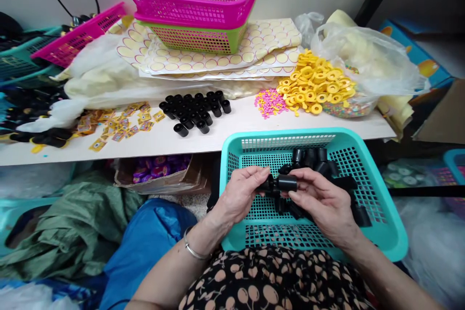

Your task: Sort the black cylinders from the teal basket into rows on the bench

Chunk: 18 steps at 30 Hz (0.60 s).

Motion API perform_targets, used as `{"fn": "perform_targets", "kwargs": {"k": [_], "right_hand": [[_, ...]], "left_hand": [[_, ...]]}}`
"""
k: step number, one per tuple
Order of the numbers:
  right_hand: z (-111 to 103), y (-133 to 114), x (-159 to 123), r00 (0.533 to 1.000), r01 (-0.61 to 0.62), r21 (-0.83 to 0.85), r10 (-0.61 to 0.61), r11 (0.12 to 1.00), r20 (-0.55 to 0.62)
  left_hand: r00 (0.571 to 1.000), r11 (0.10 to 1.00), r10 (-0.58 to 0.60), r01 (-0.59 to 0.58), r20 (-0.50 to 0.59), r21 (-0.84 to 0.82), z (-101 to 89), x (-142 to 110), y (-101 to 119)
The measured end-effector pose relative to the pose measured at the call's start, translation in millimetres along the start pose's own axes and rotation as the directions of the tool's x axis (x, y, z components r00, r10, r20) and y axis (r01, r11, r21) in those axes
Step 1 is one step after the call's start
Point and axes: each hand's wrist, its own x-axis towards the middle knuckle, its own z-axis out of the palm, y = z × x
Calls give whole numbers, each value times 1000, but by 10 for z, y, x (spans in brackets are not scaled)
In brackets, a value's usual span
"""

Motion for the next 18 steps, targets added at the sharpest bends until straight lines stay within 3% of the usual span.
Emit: {"fn": "perform_targets", "kwargs": {"k": [7,15,18], "right_hand": [[-40,-21,-20,998,3,-25,-1,1000,59],[-7,-4,-14,998,-57,44,56,997,14],[27,14,-7,999,-34,-9,34,999,18]], "left_hand": [[1000,998,27,-26,-14,52,5,12,-20],[999,996,36,-36,2,88,-3,15,-15],[999,991,47,-50,21,127,-3,20,-41]]}}
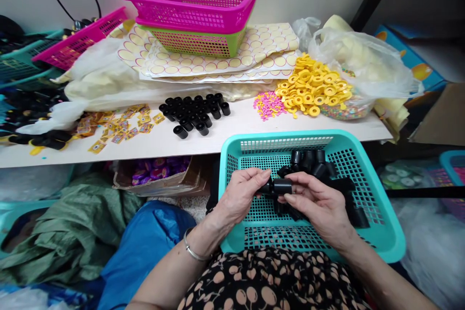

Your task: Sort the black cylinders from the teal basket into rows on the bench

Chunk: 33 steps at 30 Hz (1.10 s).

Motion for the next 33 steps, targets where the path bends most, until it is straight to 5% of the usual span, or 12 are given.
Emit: {"fn": "perform_targets", "kwargs": {"k": [6,12,15,18,22,24,26,29,33], "right_hand": [[150,27,46,966,252,-374,-258,892,35],[249,26,140,975,222,-506,-201,833,95],[137,-4,246,982,185,-497,-183,848,53],[-91,-9,341,993,96,-532,-121,841,-12],[-349,35,372,999,-52,-600,51,798,-19],[-370,49,367,997,-21,-650,68,759,48],[-308,56,372,982,118,-728,31,676,188],[-115,92,391,904,364,-840,66,402,423],[156,247,397,812,549,-832,181,84,554]], "left_hand": [[994,987,45,-60,102,148,12,-36,7],[990,955,135,-143,46,261,-142,-138,187],[929,954,292,-264,-229,145,-496,-86,324],[760,897,367,-442,-537,-12,-1039,-10,491],[765,860,161,-419,-624,-292,-1714,47,592],[776,834,113,-414,-621,-365,-1943,64,576],[774,820,132,-437,-620,-370,-2109,92,552],[774,818,271,-499,-573,-287,-2285,158,557],[692,850,453,-525,-561,39,-2446,257,652]]}}
